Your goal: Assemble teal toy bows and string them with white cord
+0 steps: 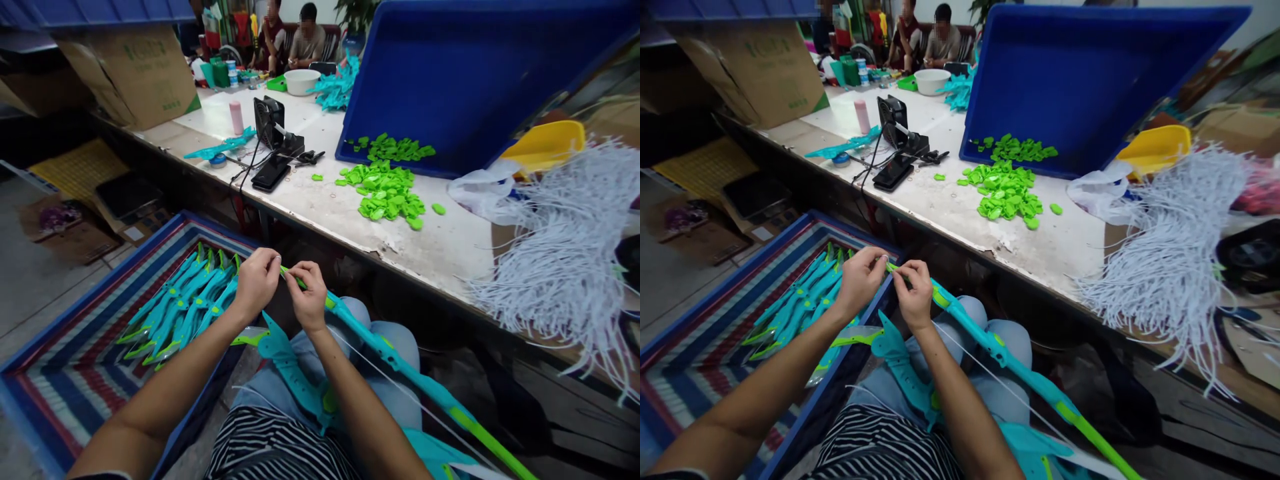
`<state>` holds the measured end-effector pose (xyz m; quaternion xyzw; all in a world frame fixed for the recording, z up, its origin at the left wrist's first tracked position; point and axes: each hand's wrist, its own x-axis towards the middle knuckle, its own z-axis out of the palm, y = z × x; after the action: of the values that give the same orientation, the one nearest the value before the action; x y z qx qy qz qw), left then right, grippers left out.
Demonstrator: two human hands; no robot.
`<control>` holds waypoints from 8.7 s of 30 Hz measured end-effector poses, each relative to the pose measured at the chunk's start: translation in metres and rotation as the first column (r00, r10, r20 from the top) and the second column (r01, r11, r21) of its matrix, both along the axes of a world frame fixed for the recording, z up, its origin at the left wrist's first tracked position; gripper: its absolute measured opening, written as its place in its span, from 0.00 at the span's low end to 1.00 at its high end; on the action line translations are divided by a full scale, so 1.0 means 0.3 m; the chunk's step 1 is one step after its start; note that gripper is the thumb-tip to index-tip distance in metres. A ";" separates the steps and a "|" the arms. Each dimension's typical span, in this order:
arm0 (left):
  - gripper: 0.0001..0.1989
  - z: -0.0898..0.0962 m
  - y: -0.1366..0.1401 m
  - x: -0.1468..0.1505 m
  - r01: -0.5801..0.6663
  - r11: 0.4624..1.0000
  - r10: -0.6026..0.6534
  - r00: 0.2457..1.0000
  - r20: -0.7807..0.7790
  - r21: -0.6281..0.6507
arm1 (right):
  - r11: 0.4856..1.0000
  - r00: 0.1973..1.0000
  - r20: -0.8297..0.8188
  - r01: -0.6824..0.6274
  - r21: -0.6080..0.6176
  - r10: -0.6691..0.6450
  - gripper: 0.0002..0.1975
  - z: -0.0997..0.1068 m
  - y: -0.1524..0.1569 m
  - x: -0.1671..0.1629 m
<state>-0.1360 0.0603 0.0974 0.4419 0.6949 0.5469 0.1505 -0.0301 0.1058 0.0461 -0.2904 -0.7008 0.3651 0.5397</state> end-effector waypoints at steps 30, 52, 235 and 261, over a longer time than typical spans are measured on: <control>0.05 0.094 0.030 -0.020 0.378 0.908 -0.206 0.777 0.595 -0.179 | 0.978 0.994 0.103 -0.049 0.202 0.029 0.07 0.087 0.065 0.039; 0.09 -0.166 -0.112 -0.009 0.231 0.956 -0.223 0.973 0.059 -0.183 | 0.969 0.897 0.438 -0.056 0.242 -0.058 0.09 -0.122 0.038 0.112; 0.13 -0.006 -0.407 -0.076 0.041 0.980 0.017 0.957 0.290 -0.193 | 0.948 0.908 0.374 -0.268 0.172 0.189 0.07 0.009 -0.153 0.080; 0.35 -0.158 -0.142 0.390 0.327 0.550 -0.833 0.283 -0.476 -0.768 | 0.584 0.521 0.440 -0.146 -0.798 0.731 0.12 -0.076 0.128 0.661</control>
<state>-0.0189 0.0177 0.0501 0.8093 0.5719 -0.0411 0.1276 0.1682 0.1443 0.0234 -0.3796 -0.7216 0.5757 -0.0610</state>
